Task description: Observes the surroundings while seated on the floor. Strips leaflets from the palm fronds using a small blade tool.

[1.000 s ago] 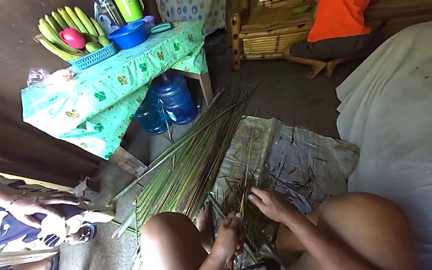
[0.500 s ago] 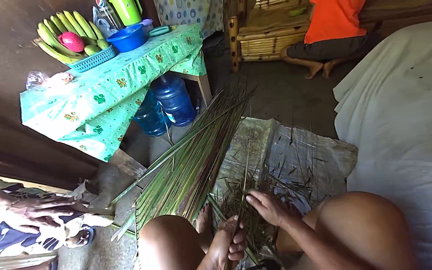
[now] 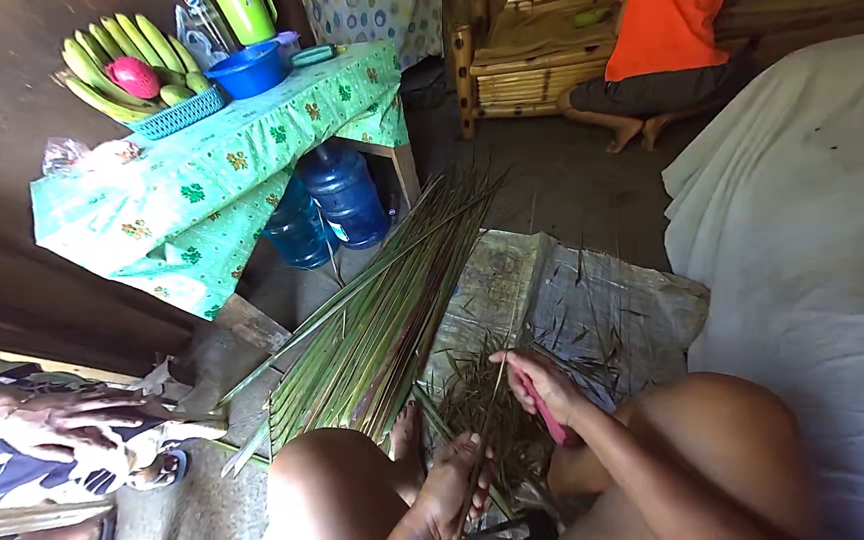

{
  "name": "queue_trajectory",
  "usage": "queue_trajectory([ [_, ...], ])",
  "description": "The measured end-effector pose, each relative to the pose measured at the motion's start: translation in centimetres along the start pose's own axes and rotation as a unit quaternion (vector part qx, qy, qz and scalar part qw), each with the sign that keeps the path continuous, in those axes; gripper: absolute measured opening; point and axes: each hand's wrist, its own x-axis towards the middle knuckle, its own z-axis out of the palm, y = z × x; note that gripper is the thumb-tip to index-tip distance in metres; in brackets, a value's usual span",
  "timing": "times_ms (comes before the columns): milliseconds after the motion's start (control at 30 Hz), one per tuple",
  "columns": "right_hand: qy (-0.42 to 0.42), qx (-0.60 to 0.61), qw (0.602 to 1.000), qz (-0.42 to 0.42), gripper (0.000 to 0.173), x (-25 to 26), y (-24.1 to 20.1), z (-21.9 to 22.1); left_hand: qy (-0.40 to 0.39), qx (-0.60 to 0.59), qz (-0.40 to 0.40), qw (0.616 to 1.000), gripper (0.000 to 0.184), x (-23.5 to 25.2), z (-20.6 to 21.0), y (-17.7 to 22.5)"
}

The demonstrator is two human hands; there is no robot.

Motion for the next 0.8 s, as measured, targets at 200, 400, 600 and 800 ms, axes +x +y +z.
queue_trajectory([
  [200, -0.058, -0.290, 0.952, -0.077, 0.038, -2.7, 0.1, 1.6, 0.100, 0.069, 0.050, 0.991, 0.030, 0.7, 0.4, 0.6],
  [400, -0.104, -0.511, 0.818, -0.244, 0.044, -3.6, 2.2, 3.4, 0.149, 0.047, 0.072, 0.985, 0.027, 1.3, 0.8, 1.0],
  [600, 0.008, -0.516, 0.846, -0.135, 0.044, -0.7, 0.2, 0.6, 0.132, 0.041, 0.053, 0.989, 0.029, 1.1, 1.1, 1.0],
  [800, -0.113, -0.465, 0.858, -0.186, 0.044, -3.3, 1.0, 2.7, 0.169, 0.032, 0.053, 0.984, 0.029, 1.7, 0.8, 1.7],
])
